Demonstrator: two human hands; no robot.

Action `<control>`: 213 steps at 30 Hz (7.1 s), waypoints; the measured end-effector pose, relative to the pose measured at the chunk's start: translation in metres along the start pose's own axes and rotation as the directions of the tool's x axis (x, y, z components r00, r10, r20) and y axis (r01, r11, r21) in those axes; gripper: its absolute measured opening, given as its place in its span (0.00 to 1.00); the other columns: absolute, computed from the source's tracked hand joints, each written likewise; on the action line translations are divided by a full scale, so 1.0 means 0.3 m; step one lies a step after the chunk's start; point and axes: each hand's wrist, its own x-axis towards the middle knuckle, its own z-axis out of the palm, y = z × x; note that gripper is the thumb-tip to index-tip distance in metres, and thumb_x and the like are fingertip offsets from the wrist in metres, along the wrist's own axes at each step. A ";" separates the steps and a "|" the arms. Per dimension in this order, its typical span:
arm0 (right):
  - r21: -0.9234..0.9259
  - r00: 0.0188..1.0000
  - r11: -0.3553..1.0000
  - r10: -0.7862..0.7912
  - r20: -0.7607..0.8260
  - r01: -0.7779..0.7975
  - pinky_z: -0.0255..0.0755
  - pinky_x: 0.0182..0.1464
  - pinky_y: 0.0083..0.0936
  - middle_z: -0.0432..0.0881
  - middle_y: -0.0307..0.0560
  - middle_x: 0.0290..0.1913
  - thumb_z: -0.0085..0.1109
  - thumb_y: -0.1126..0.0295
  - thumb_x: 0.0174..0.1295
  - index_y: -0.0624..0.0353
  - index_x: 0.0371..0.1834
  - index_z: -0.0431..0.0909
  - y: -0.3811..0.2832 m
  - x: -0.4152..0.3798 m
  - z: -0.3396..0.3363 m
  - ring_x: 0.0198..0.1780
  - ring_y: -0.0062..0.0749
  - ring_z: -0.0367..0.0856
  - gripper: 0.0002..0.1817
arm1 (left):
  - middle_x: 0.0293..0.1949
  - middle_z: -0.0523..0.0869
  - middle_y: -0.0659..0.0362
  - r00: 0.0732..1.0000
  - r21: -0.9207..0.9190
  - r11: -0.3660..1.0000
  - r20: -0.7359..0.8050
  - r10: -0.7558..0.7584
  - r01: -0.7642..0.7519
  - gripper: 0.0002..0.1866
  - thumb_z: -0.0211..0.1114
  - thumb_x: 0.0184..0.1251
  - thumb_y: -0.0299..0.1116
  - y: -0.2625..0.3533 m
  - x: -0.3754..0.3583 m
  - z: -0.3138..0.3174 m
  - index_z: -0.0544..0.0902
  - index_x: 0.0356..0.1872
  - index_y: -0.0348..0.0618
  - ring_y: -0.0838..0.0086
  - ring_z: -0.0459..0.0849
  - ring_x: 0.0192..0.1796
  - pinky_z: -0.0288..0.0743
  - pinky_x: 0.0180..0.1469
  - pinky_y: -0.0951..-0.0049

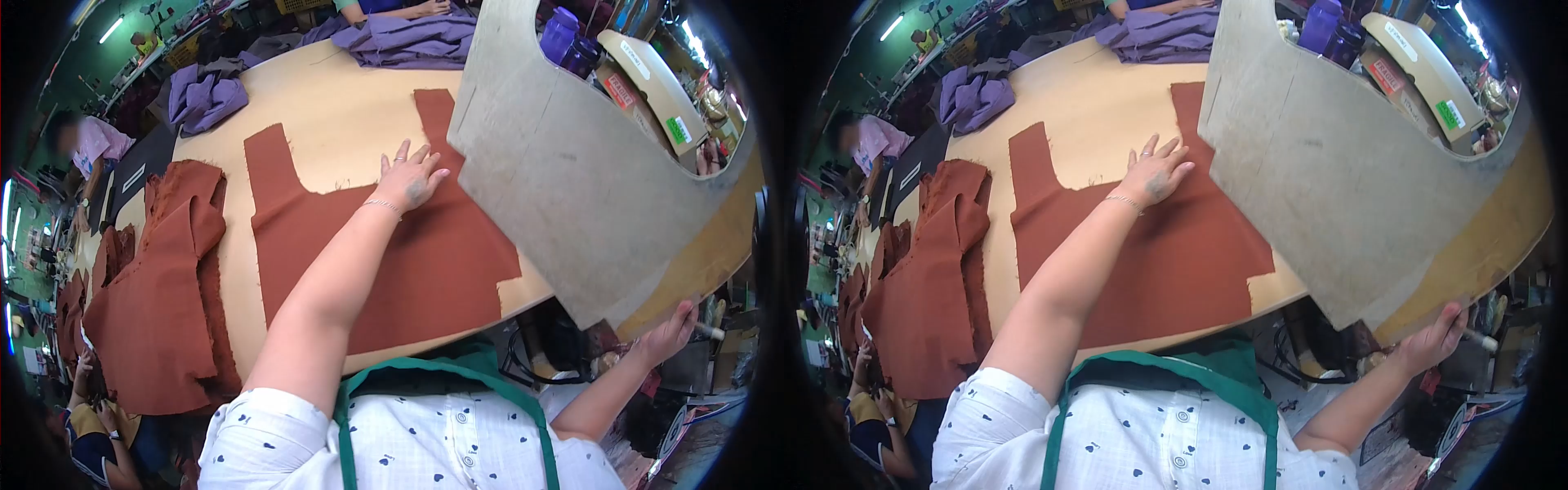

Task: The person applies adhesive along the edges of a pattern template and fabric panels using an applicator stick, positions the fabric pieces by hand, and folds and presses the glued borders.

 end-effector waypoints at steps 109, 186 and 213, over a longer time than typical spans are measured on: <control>-0.711 0.534 0.633 0.503 0.679 0.308 0.71 0.43 0.36 0.75 0.53 0.38 0.56 0.51 0.52 0.59 0.38 0.71 0.434 -0.446 0.830 0.42 0.45 0.76 0.21 | 0.54 0.66 0.39 0.744 -0.268 0.765 -0.197 -0.639 0.586 0.33 0.57 0.59 0.39 -0.591 -0.782 -0.042 0.58 0.61 0.30 0.50 0.66 0.57 0.60 0.60 0.63; -0.647 0.342 0.757 0.587 0.734 0.089 0.71 0.40 0.27 0.81 0.48 0.32 0.68 0.63 0.43 0.58 0.26 0.79 0.548 -0.347 0.832 0.36 0.34 0.79 0.12 | 0.36 0.66 0.56 0.730 -0.291 0.788 -0.300 -0.614 0.543 0.32 0.66 0.51 0.42 -0.623 -0.795 -0.019 0.69 0.57 0.38 0.70 0.67 0.39 0.65 0.47 0.74; -0.559 0.302 0.829 0.538 0.787 -0.016 0.66 0.41 0.14 0.76 0.39 0.33 0.64 0.73 0.49 0.69 0.38 0.75 0.602 -0.370 0.741 0.35 0.19 0.72 0.14 | 0.27 0.78 0.56 0.635 -0.525 0.585 -0.106 -0.765 0.618 0.17 0.68 0.46 0.32 -0.567 -0.904 -0.074 0.76 0.36 0.35 0.69 0.78 0.31 0.73 0.37 0.72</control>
